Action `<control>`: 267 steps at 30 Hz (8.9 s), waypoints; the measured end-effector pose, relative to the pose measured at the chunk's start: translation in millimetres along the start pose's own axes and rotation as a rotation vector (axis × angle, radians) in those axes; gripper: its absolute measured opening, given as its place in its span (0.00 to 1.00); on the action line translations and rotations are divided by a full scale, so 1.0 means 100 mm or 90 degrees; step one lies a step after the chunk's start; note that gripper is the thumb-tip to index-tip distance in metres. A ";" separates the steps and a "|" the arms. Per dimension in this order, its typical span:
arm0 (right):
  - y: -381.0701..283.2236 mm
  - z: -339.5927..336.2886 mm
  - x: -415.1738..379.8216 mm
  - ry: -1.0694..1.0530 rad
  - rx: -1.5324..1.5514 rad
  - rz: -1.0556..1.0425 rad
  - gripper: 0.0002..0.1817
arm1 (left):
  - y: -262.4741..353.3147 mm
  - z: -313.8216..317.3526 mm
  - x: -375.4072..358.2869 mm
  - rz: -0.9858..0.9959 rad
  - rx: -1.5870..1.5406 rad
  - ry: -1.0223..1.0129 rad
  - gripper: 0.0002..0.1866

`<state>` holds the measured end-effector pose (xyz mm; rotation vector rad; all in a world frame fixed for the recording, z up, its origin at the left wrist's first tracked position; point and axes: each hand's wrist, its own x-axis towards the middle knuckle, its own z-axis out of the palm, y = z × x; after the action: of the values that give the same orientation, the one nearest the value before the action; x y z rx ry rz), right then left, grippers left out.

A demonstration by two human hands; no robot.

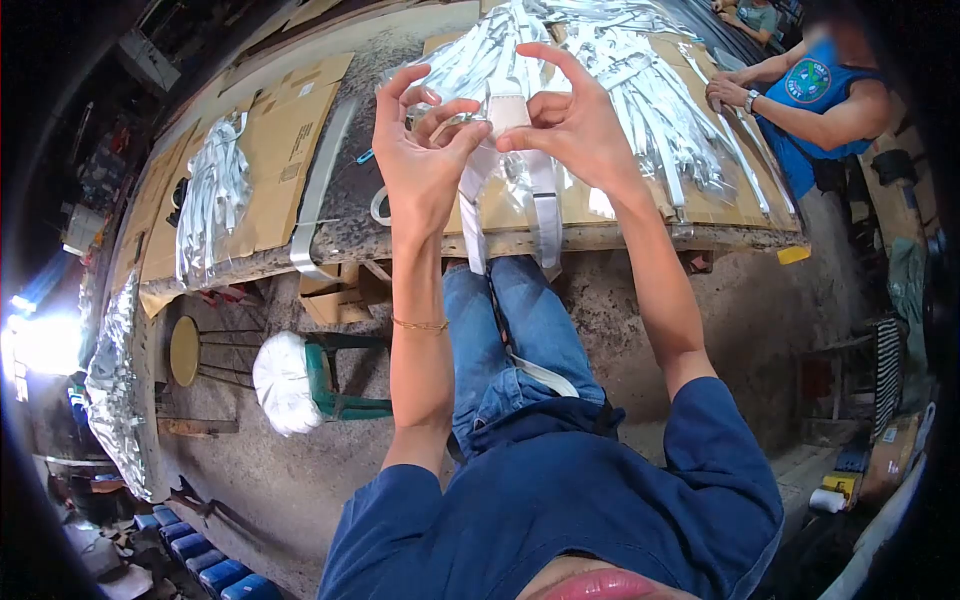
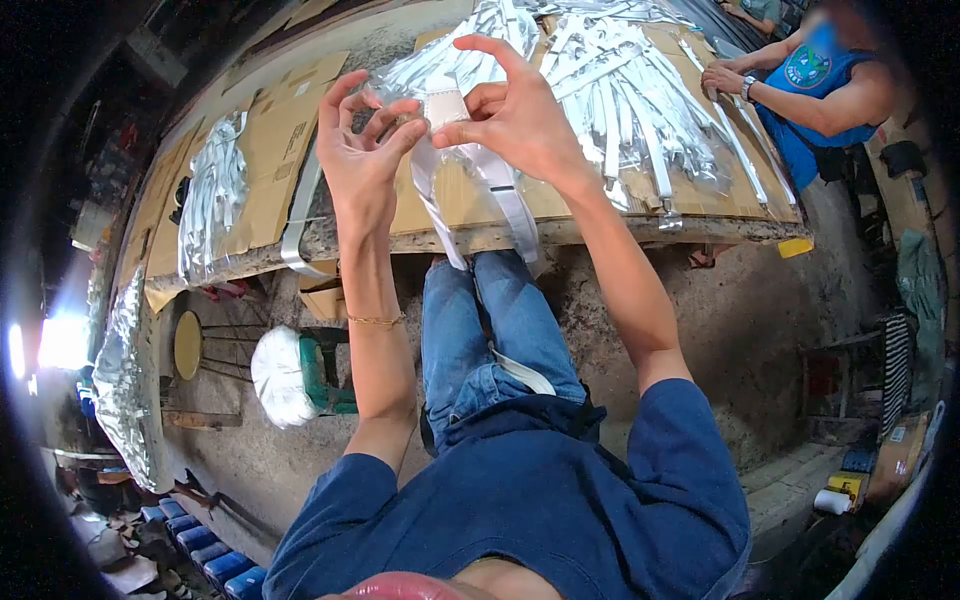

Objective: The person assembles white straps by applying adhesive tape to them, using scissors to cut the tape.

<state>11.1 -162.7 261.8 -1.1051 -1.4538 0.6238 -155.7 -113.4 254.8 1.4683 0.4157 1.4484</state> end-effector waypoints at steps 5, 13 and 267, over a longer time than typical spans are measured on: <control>0.08 -0.01 0.01 -0.001 -0.008 -0.002 0.46 | -0.07 0.00 -0.04 0.013 0.007 -0.004 0.36; -0.01 -0.03 0.02 -0.056 0.056 0.003 0.47 | -0.14 0.04 -0.07 0.018 0.036 -0.009 0.34; 2.33 -0.04 0.13 0.098 -0.425 0.191 0.16 | -2.19 -1.14 0.64 -0.030 0.583 -0.090 0.12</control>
<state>81.4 -55.4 67.1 -1.8719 -1.4047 0.2377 -158.6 81.7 90.5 2.2291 1.1093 1.1353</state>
